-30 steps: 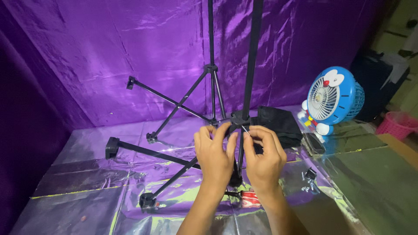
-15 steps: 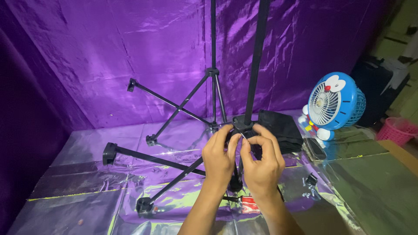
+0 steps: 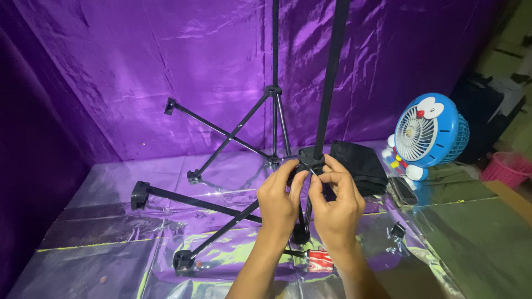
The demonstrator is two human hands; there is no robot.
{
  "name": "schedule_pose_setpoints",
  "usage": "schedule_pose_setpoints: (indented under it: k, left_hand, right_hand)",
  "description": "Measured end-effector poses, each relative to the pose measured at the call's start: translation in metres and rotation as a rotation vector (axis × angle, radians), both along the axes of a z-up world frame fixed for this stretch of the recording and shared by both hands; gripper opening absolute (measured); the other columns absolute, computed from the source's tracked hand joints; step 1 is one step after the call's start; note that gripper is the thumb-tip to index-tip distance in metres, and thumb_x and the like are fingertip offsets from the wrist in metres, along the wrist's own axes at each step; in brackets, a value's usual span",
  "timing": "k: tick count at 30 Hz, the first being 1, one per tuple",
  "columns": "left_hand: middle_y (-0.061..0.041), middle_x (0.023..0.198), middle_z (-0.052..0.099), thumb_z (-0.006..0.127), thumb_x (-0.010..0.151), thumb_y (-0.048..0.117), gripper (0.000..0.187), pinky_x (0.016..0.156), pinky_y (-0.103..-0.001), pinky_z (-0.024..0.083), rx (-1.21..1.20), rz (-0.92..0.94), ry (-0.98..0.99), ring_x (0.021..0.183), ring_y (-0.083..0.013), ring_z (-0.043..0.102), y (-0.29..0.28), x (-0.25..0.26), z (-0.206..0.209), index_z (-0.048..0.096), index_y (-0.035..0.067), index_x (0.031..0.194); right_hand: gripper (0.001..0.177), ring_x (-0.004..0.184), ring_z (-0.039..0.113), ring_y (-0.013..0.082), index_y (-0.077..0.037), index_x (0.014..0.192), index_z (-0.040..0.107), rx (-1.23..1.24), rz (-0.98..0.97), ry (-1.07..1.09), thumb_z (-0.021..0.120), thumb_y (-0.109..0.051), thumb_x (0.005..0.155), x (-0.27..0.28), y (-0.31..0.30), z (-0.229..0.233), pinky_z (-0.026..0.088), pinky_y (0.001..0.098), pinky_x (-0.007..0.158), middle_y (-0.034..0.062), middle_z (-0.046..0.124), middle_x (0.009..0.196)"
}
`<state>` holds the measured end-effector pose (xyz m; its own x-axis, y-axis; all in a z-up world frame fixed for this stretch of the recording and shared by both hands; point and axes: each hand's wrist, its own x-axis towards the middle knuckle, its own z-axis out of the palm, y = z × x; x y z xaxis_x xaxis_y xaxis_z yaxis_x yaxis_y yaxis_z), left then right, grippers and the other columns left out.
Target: The person assembles a black metal stand by connecting multiple poles and securing joints with a screwdriver. They attach feet and cross-braces, tighten screws at each joint, and adjust the structure to form a stable frame.
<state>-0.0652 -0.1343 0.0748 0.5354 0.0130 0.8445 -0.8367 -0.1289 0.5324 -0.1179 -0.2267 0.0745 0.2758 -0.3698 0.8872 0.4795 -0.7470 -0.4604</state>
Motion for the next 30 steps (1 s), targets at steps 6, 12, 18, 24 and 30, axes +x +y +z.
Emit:
schedule_pose_setpoints:
  k: [6, 12, 18, 24, 30]
  left_hand:
    - [-0.016, 0.095, 0.074, 0.077, 0.090, 0.010, 0.020, 0.068, -0.037, 0.057, 0.008, -0.004, -0.017, 0.081, -0.0313, 0.073, -0.002, 0.003, -0.001, 0.070, 0.000, 0.107]
    - [-0.016, 0.095, 0.074, 0.076, 0.092, 0.009, 0.019, 0.068, -0.037, 0.057, 0.024, -0.022, -0.037, 0.081, -0.0317, 0.073, 0.000, 0.003, 0.000, 0.069, -0.003, 0.106]
    - [-0.016, 0.093, 0.074, 0.076, 0.091, 0.008, 0.019, 0.069, -0.038, 0.056, 0.040, 0.001, -0.059, 0.081, -0.0324, 0.072, -0.001, 0.003, -0.002, 0.070, -0.002, 0.106]
    - [-0.016, 0.094, 0.074, 0.076, 0.090, 0.007, 0.020, 0.071, -0.039, 0.055, 0.050, 0.005, -0.094, 0.081, -0.0324, 0.071, -0.001, 0.007, -0.006, 0.070, -0.002, 0.106]
    - [-0.016, 0.095, 0.074, 0.076, 0.090, 0.008, 0.020, 0.070, -0.039, 0.055, 0.054, 0.029, -0.106, 0.081, -0.0314, 0.071, -0.005, 0.008, -0.009, 0.070, -0.002, 0.106]
  right_hand:
    - [0.016, 0.105, 0.076, 0.0304, 0.003, 0.094, 0.061, -0.053, -0.043, 0.027, 0.075, -0.001, 0.089, -0.002, -0.002, 0.005, 0.062, 0.0349, 0.084, 0.0236, 0.069, 0.125]
    - [0.016, 0.103, 0.075, 0.0316, 0.003, 0.094, 0.061, -0.067, -0.074, 0.034, 0.076, -0.002, 0.089, -0.002, -0.003, 0.003, 0.061, 0.0372, 0.084, 0.0237, 0.070, 0.125]
    - [0.014, 0.102, 0.075, 0.0321, 0.003, 0.095, 0.062, -0.071, -0.101, 0.001, 0.074, -0.002, 0.091, 0.001, 0.002, 0.000, 0.060, 0.0374, 0.085, 0.0248, 0.069, 0.125]
    - [0.012, 0.100, 0.074, 0.0341, 0.004, 0.092, 0.064, -0.095, -0.168, -0.040, 0.073, -0.004, 0.093, 0.002, 0.008, 0.001, 0.060, 0.0382, 0.084, 0.0258, 0.069, 0.124]
    - [0.010, 0.095, 0.075, 0.0312, 0.004, 0.093, 0.065, -0.102, -0.191, -0.050, 0.071, -0.005, 0.096, 0.002, 0.007, 0.002, 0.059, 0.0370, 0.079, 0.0242, 0.070, 0.122]
